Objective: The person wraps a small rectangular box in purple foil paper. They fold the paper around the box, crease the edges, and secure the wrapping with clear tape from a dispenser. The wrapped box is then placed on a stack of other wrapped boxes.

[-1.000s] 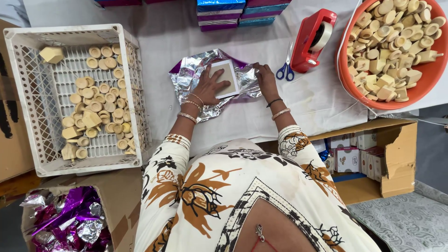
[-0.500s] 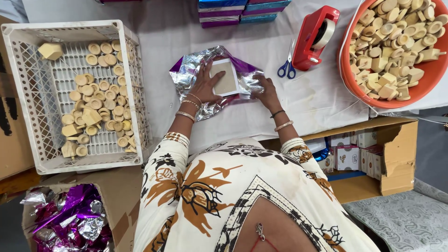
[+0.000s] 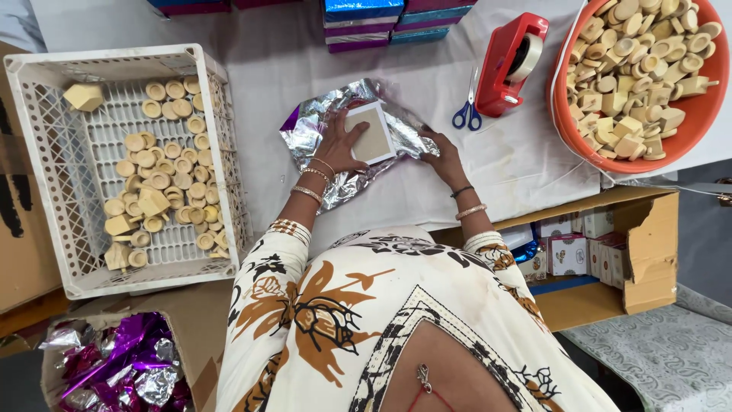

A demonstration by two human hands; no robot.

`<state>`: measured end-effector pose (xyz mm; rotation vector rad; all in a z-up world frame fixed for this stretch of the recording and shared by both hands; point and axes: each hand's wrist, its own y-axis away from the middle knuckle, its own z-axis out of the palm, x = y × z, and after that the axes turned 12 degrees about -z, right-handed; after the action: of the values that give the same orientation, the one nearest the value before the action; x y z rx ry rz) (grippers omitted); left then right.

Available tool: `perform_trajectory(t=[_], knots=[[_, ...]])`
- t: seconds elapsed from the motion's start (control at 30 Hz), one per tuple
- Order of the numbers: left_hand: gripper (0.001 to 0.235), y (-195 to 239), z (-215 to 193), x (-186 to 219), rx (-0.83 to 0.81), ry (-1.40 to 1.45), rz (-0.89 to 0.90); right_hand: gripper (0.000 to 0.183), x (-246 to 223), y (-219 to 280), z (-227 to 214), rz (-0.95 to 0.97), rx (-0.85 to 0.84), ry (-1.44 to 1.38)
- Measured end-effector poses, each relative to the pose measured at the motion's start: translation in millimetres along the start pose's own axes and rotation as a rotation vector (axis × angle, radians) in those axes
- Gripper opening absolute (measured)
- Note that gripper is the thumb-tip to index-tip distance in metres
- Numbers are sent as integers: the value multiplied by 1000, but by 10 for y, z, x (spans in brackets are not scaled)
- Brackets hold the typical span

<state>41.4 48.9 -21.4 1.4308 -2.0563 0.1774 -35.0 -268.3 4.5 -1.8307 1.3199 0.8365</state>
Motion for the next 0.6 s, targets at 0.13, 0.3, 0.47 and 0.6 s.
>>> perform_trajectory(t=[0.13,0.3,0.47,0.6], knots=[[115,12,-31,40,-20,-9,-28,73,-416,-125,-80,233,-58,-97],[118,45,-122,86,-33,26,-42,87,-521,-120,-13,-39,-130,-79],[121,38,-57,47,6,17,-13,82,-1053,-263,97,92,-210,-52],[122,3,93,-37,91,4,49,82,-1164,-284,260,-33,-276,102]])
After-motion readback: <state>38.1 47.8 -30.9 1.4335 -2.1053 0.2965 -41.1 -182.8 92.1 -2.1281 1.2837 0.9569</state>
